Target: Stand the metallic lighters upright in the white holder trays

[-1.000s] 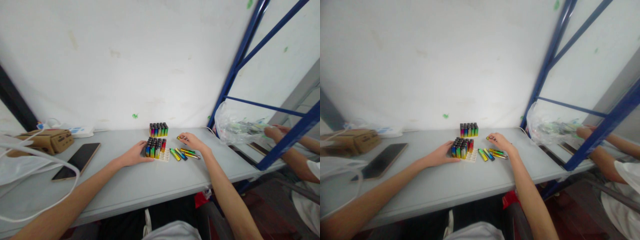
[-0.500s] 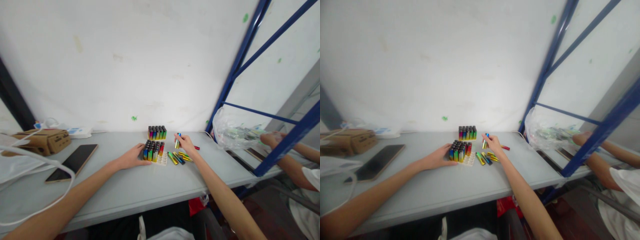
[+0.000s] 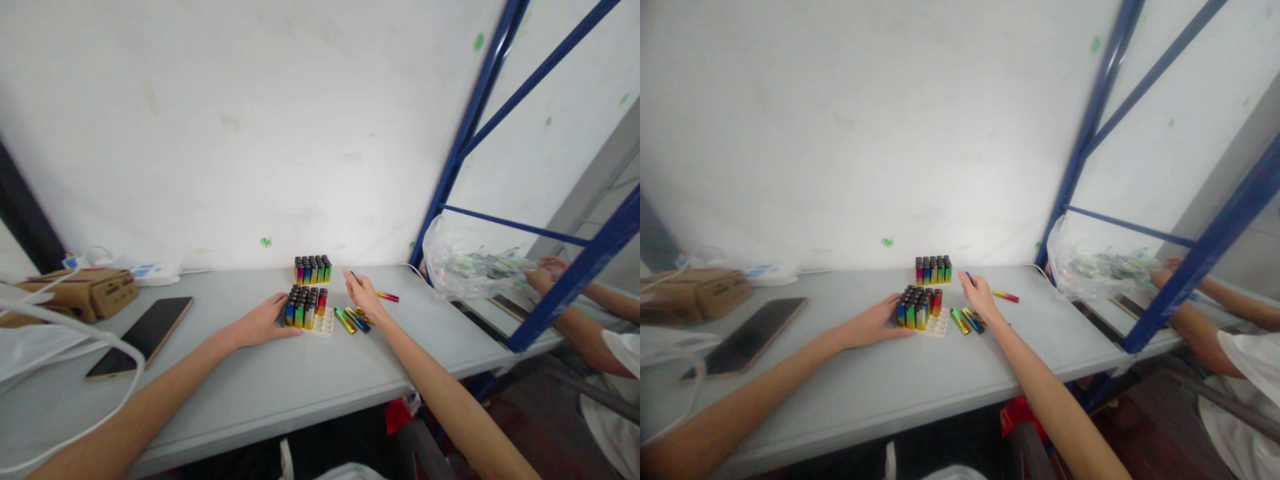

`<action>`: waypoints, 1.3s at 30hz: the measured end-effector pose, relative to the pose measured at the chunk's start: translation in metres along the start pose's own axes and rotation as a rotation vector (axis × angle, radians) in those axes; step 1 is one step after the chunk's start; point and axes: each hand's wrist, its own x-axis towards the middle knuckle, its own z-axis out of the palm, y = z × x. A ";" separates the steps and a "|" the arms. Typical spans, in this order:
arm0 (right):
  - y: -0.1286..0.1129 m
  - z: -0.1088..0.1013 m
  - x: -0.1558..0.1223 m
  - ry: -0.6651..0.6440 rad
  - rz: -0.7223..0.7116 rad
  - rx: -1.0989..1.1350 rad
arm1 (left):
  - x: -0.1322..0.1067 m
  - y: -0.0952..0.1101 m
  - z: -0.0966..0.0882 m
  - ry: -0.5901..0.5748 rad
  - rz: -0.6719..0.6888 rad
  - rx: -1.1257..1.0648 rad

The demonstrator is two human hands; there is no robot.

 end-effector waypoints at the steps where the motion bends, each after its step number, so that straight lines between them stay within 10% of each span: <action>1: 0.002 0.001 0.000 0.025 -0.026 -0.062 | 0.000 0.000 0.000 0.005 0.003 -0.004; 18: -0.007 0.008 -0.008 0.057 -0.113 -0.332 | 0.000 0.001 -0.001 -0.013 -0.001 -0.006; 26: -0.020 -0.005 -0.017 -0.255 -0.201 -0.278 | 0.002 -0.001 0.000 -0.025 0.007 0.006; 32: -0.022 -0.009 -0.020 -0.197 -0.496 -0.545 | 0.002 -0.004 0.001 -0.066 0.009 0.040; 39: -0.030 -0.008 -0.030 -0.313 -0.344 -0.310 | 0.003 -0.003 0.000 -0.077 0.003 0.042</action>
